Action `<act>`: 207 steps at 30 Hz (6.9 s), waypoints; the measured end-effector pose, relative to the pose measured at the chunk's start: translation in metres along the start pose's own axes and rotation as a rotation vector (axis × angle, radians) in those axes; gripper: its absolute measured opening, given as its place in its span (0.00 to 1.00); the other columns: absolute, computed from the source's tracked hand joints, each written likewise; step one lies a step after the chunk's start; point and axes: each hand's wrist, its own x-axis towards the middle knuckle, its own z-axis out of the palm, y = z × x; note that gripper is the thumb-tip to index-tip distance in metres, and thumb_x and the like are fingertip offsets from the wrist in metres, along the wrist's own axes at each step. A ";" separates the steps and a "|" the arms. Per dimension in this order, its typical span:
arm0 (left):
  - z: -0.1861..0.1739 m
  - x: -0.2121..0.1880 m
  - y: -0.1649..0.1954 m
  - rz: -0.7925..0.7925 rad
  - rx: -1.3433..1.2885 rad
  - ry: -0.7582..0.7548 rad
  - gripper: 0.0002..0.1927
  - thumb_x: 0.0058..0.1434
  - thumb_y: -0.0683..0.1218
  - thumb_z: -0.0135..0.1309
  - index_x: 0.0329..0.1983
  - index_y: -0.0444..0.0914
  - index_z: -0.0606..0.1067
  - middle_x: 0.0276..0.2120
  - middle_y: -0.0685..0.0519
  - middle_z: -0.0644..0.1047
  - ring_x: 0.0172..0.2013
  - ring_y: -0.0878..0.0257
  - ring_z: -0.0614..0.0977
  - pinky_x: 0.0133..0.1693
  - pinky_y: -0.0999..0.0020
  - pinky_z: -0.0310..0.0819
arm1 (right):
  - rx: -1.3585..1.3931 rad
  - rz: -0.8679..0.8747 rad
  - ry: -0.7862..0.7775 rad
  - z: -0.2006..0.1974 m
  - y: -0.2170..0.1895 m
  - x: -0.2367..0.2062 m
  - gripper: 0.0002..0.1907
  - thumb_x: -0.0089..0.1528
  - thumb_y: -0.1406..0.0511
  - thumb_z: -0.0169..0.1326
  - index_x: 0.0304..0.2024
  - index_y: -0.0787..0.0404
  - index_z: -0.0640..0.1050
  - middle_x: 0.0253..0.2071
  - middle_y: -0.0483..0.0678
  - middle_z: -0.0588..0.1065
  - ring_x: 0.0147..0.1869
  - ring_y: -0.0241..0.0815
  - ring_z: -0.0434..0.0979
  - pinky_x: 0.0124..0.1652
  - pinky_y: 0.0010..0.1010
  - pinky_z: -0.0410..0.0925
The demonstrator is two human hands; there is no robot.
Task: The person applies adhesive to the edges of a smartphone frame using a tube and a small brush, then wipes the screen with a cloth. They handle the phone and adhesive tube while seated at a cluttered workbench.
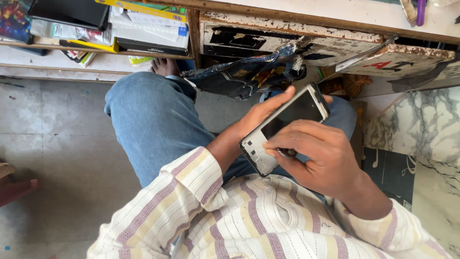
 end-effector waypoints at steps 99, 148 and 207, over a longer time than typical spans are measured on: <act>0.078 -0.014 -0.007 0.505 0.830 0.396 0.44 0.57 0.35 0.66 0.67 0.41 0.49 0.71 0.39 0.64 0.67 0.54 0.74 0.67 0.57 0.75 | 0.214 0.336 0.583 -0.011 0.010 0.017 0.06 0.57 0.72 0.65 0.36 0.63 0.82 0.36 0.47 0.83 0.38 0.32 0.84 0.37 0.22 0.75; 0.088 -0.014 -0.010 0.656 1.050 0.403 0.45 0.58 0.42 0.70 0.65 0.41 0.49 0.71 0.32 0.63 0.70 0.48 0.71 0.69 0.54 0.73 | 0.158 0.722 0.710 -0.043 0.082 -0.039 0.21 0.58 0.74 0.63 0.52 0.62 0.73 0.32 0.42 0.76 0.37 0.26 0.75 0.39 0.18 0.71; 0.082 -0.017 -0.014 0.617 1.042 0.365 0.45 0.58 0.40 0.69 0.64 0.42 0.47 0.70 0.32 0.60 0.71 0.46 0.68 0.68 0.50 0.72 | 0.218 0.573 0.726 -0.036 0.075 -0.037 0.19 0.60 0.76 0.62 0.53 0.65 0.75 0.33 0.41 0.77 0.38 0.26 0.78 0.41 0.18 0.75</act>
